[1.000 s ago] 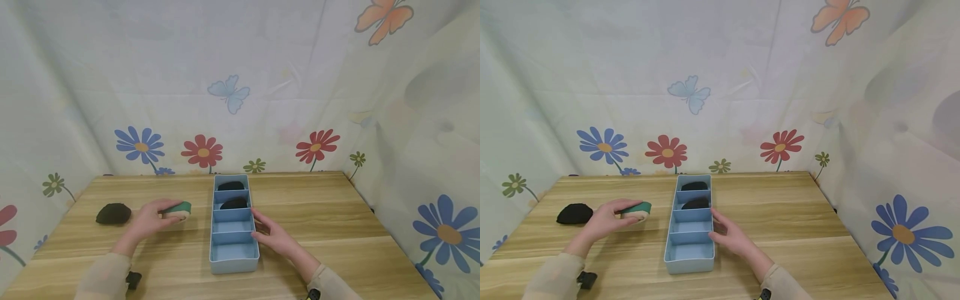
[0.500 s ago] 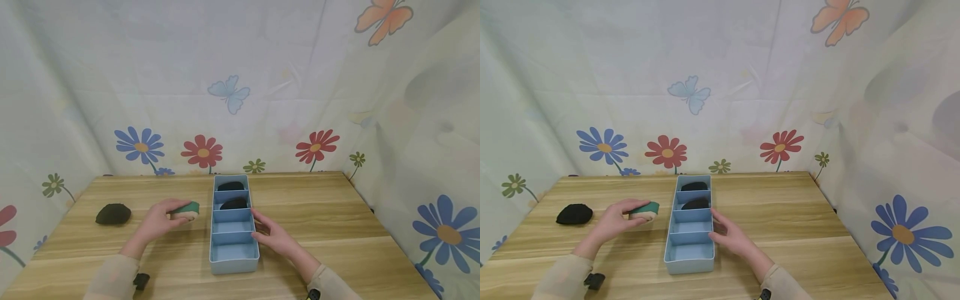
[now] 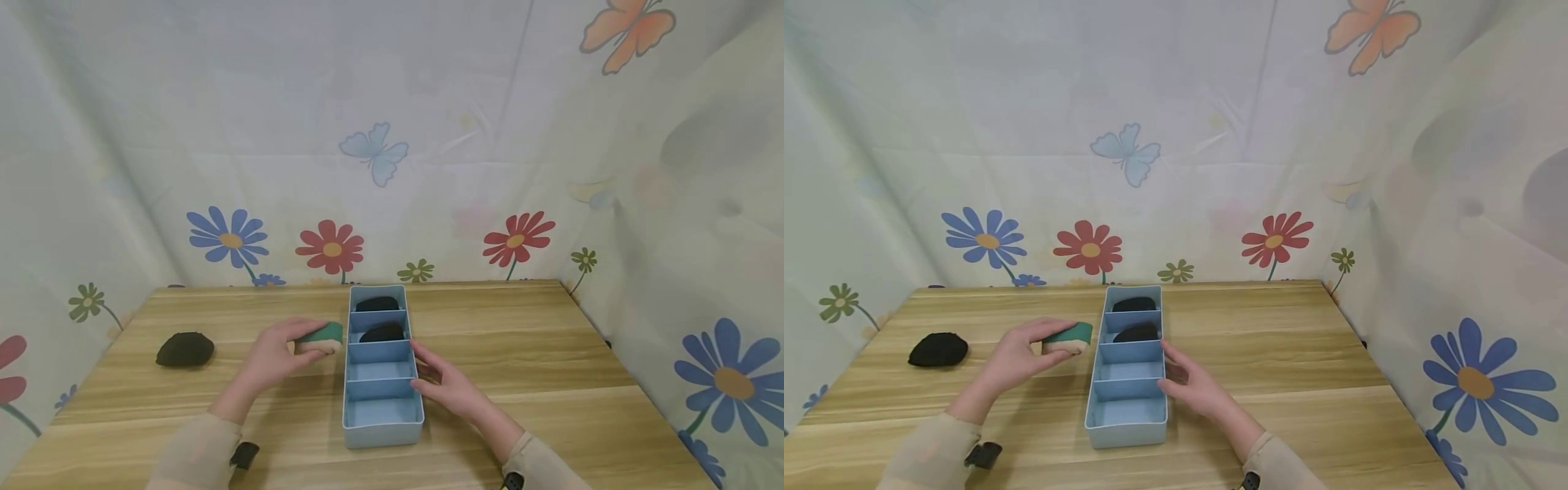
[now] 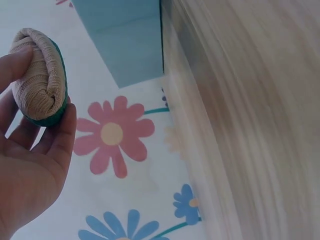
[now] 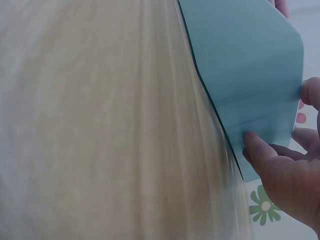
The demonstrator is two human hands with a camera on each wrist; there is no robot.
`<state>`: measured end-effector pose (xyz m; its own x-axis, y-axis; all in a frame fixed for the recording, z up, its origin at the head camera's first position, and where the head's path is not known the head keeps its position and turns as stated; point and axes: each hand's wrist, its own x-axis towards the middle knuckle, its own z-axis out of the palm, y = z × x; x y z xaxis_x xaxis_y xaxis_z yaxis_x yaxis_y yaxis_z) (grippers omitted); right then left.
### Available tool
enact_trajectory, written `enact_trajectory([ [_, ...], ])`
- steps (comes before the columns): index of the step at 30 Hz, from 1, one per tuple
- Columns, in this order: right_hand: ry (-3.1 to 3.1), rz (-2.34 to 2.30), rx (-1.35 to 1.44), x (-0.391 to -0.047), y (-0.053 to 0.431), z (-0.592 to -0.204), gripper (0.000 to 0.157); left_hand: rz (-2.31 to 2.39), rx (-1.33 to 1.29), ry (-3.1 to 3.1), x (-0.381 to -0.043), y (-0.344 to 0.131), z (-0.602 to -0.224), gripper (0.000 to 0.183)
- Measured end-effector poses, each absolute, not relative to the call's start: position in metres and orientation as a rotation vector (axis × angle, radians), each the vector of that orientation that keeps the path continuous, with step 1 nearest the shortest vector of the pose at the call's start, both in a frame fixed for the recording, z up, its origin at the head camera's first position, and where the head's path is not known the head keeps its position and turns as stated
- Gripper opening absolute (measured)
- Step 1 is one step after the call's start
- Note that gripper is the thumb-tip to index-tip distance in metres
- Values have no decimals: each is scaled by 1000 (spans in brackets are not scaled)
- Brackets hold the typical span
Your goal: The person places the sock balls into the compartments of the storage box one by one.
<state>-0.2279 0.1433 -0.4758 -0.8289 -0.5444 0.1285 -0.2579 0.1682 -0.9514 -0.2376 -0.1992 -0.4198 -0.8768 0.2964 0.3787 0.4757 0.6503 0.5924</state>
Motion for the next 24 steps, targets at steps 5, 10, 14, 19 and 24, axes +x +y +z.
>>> enact_trajectory([
  [5,2204,-1713,-772,-227,143,-475,69,-1051,-668,-2589,-235,-186,-416,55],
  [10,2203,-1715,-771,-227,143,-474,69,-1069,-675,-2610,-234,-173,-416,55],
  [14,2208,-1714,-769,-227,143,-474,70,-1052,-672,-2636,-231,-165,-416,55],
  [19,2219,-1701,-752,-227,143,-474,70,-1071,-688,-2658,-230,-154,-415,55],
  [24,2233,-1687,-742,-227,142,-473,70,-1053,-729,-2652,-231,-144,-416,54],
])
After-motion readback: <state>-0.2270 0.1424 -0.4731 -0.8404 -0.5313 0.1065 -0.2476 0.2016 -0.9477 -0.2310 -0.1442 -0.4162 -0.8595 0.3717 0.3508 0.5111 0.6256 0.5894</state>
